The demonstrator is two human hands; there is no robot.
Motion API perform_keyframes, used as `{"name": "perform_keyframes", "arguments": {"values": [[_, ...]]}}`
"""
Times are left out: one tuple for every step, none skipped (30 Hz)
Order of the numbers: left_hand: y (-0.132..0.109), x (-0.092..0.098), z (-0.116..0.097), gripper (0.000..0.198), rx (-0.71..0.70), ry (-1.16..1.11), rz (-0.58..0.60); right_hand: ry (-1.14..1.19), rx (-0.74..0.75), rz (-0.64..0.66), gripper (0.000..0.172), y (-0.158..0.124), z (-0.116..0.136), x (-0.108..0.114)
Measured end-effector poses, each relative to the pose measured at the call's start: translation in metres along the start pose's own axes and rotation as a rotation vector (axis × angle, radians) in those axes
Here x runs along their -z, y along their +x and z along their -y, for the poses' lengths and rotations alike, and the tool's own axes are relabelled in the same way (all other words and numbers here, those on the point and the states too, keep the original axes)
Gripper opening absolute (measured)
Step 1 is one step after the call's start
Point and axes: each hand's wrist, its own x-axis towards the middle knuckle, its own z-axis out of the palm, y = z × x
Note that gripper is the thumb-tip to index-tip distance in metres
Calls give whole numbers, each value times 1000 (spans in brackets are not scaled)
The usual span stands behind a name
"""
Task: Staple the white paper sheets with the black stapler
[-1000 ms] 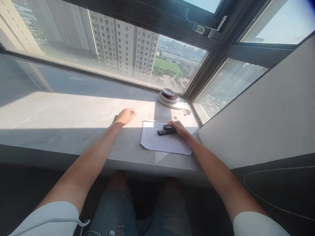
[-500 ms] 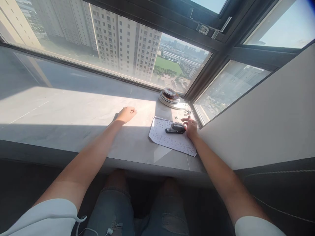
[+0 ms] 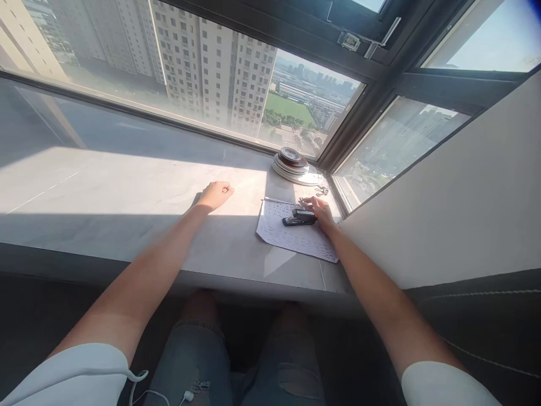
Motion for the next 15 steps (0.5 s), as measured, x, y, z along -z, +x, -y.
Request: {"name": "perform_keyframes", "arguments": {"values": [[0, 0, -1, 24, 1, 3, 0, 9, -7, -7, 63, -1, 2, 0], [-1, 1, -1, 24, 3, 7, 0, 12, -5, -20, 62, -2, 5, -1], [-1, 1, -2, 24, 6, 13, 1, 9, 9, -28, 61, -4, 8, -1], [-1, 1, -3, 24, 9, 19, 4, -2, 31, -25, 60, -7, 12, -2], [-1, 1, -3, 24, 11, 25, 7, -20, 57, -2, 59, -10, 16, -3], [-1, 1, -3, 25, 11, 31, 9, -45, 83, 41, 58, -13, 20, -5], [-1, 1, -3, 25, 8, 35, 10, -74, 106, 94, 57, -16, 25, -9], [-1, 1, -3, 26, 5, 36, 11, -106, 126, 145, 57, -19, 29, -14], [0, 1, -2, 27, 2, 34, 10, -137, 144, 191, 57, -21, 34, -21], [0, 0, -1, 27, 0, 24, 6, -159, 163, 226, 59, -22, 38, -29], [0, 0, 0, 29, -1, 6, 1, -174, 184, 250, 60, -23, 43, -38], [1, 0, 1, 29, -2, -20, -5, -185, 210, 273, 61, -22, 47, -48], [2, -1, 3, 30, -4, -49, -12, -194, 236, 295, 61, -21, 51, -59], [2, -1, 4, 31, -5, -78, -17, -200, 260, 317, 60, -20, 55, -70], [3, -1, 5, 31, 6, -109, -19, -204, 279, 340, 60, -19, 59, -81]]}}
